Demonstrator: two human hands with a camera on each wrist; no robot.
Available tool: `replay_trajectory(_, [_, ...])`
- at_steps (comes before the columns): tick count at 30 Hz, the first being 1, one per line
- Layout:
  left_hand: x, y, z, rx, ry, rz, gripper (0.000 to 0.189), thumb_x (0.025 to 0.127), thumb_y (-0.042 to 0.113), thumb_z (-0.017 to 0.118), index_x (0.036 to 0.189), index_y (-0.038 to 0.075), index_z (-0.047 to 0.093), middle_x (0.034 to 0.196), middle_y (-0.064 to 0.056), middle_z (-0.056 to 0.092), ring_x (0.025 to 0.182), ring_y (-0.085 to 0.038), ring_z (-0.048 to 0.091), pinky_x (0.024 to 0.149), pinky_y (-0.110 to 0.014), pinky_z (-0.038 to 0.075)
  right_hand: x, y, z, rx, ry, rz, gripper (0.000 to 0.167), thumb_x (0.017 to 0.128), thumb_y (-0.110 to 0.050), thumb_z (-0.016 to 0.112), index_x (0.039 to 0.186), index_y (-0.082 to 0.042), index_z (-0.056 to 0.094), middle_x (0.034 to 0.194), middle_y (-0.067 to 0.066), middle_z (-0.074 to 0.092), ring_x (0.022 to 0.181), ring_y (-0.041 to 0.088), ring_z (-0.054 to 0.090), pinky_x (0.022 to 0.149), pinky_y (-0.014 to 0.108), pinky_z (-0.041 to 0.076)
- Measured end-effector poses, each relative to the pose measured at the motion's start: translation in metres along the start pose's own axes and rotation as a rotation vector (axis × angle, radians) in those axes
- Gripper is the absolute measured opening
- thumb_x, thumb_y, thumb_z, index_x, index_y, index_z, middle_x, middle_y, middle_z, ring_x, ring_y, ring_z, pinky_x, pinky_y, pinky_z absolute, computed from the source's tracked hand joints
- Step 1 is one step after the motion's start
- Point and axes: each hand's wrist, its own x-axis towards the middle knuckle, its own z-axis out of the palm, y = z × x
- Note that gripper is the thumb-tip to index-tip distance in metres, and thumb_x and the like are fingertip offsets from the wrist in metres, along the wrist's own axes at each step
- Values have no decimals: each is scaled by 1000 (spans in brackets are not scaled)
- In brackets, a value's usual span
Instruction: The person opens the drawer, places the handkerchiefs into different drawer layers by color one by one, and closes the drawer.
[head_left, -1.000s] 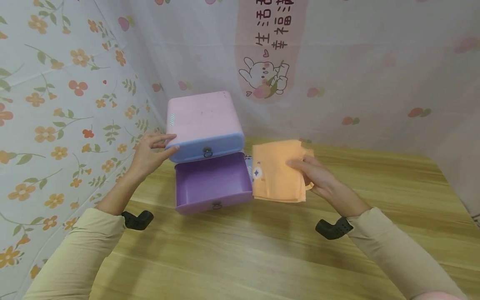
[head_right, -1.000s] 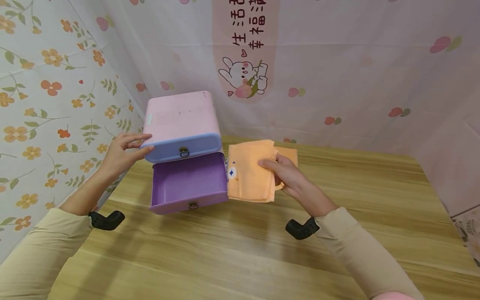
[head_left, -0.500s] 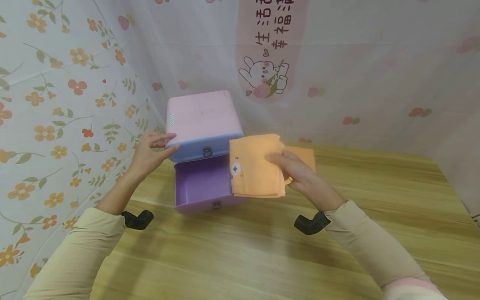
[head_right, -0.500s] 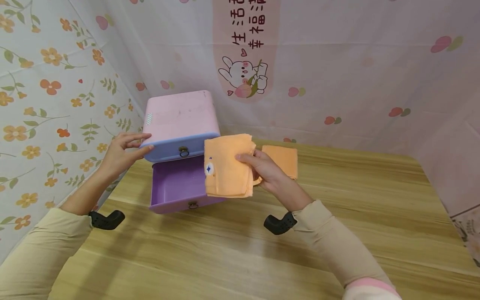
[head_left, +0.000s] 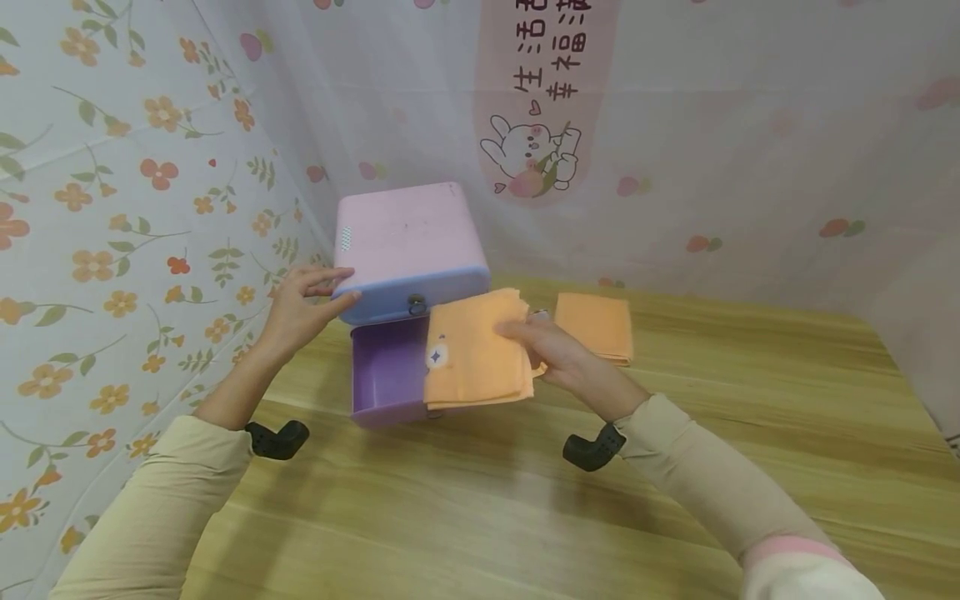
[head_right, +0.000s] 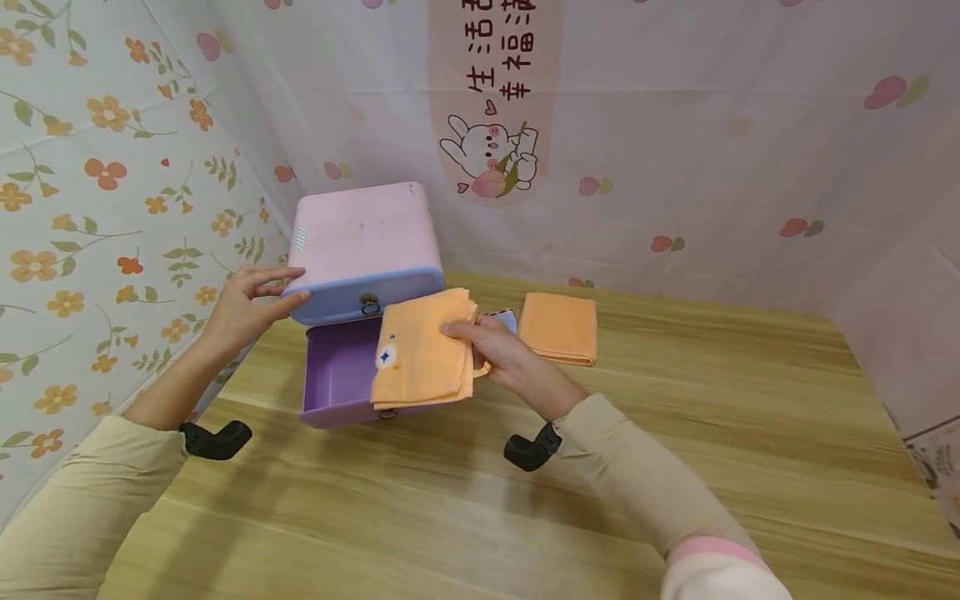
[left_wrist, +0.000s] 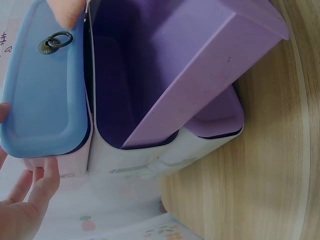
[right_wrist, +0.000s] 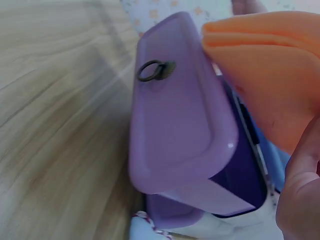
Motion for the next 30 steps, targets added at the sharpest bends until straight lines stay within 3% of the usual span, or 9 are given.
replay_trajectory(2, [0, -1, 0, -2, -4, 3, 43, 83, 24, 63, 120, 5, 55, 125, -18, 36, 103, -37, 47, 66, -29, 45, 3, 2, 0, -29, 20, 21, 9, 85, -18, 55, 83, -11, 49, 55, -6, 52, 57, 9, 52, 73, 41, 43])
replay_trajectory(5, [1, -2, 1, -5, -4, 2, 42, 83, 21, 63, 120, 3, 54, 125, -19, 36, 103, -37, 47, 66, -29, 44, 7, 5, 1, -75, 45, 60, 10, 85, -21, 56, 85, -12, 50, 56, -5, 53, 59, 10, 50, 76, 46, 38])
replay_trajectory(8, [3, -4, 1, -2, -4, 3, 42, 83, 19, 63, 121, 3, 54, 124, -19, 36, 103, -37, 47, 65, -28, 44, 13, 7, 2, -105, 40, 84, 18, 86, -21, 55, 100, -12, 52, 68, -3, 60, 63, 11, 54, 77, 46, 39])
replay_trajectory(14, [2, -3, 0, 5, -7, 1, 43, 83, 22, 63, 121, 4, 54, 123, -19, 36, 104, -36, 47, 65, -27, 44, 23, 9, 6, -130, 7, 65, 32, 88, -18, 52, 118, -8, 47, 72, -2, 61, 63, 11, 56, 69, 40, 44])
replay_trajectory(22, [1, -2, 1, 0, -2, 14, 42, 83, 19, 63, 120, 2, 54, 122, -19, 38, 103, -37, 47, 66, -28, 44, 36, 8, 14, -168, -16, 88, 31, 89, -20, 52, 116, -6, 46, 68, -1, 60, 57, 11, 51, 70, 40, 41])
replay_trajectory(30, [1, 0, 0, -1, -6, 7, 42, 83, 17, 62, 121, 0, 53, 122, -21, 37, 103, -39, 47, 65, -23, 43, 48, 5, 23, -152, -74, 30, 26, 90, -12, 49, 113, -1, 46, 71, 3, 61, 56, 10, 54, 51, 24, 41])
